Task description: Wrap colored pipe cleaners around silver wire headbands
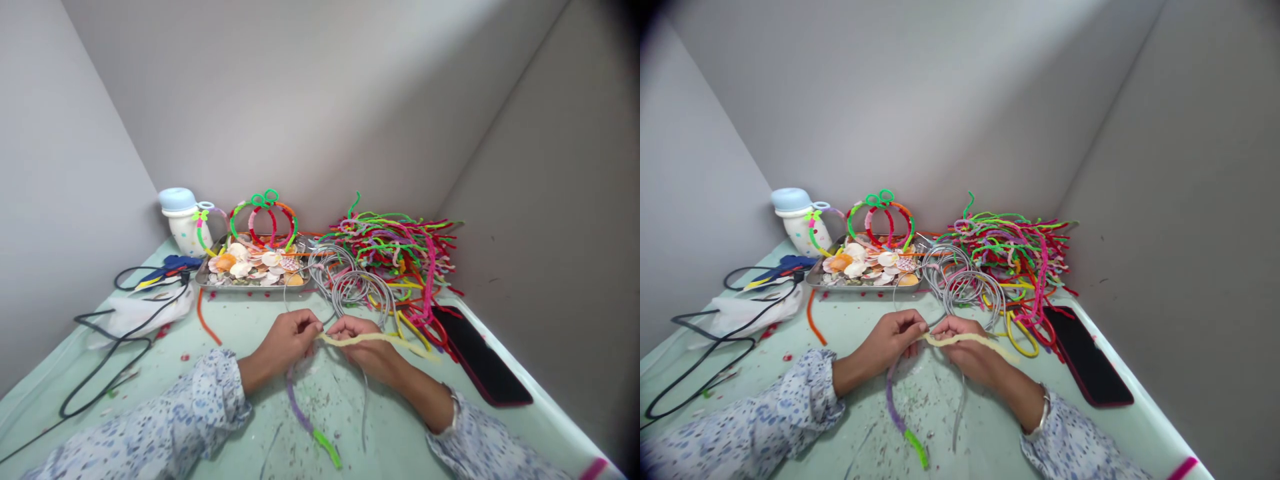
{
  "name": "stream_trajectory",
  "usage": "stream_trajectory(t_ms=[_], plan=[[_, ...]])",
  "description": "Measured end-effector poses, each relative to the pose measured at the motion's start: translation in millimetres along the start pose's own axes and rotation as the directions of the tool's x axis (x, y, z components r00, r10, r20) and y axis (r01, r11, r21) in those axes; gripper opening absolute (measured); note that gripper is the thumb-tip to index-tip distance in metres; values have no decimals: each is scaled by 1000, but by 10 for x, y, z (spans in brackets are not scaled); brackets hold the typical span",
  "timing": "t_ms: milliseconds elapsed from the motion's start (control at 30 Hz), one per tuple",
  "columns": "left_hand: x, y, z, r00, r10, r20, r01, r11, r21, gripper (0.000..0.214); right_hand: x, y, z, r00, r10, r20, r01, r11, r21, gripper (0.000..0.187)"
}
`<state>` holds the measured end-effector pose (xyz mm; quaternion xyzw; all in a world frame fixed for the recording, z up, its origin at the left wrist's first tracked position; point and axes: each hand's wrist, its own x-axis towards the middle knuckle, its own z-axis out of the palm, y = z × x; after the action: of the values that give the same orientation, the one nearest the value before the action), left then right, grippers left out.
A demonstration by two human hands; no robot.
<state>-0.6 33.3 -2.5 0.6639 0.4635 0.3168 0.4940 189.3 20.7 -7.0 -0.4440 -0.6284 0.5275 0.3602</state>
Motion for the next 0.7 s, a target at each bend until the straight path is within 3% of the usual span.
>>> stream_trajectory(t_ms=[300,467,700], plan=[[25,34,0,1000,-23,5,22,999,29,25,14,33,12,1000,24,19,-25,999,23,15],[27,19,9,1000,-24,17,24,999,44,24,0,3,12,999,37,-22,-38,996,-75,13],[10,-17,3,999,49,21,-52,984,168,21,28,22,6,999,46,6,-45,997,-56,12]])
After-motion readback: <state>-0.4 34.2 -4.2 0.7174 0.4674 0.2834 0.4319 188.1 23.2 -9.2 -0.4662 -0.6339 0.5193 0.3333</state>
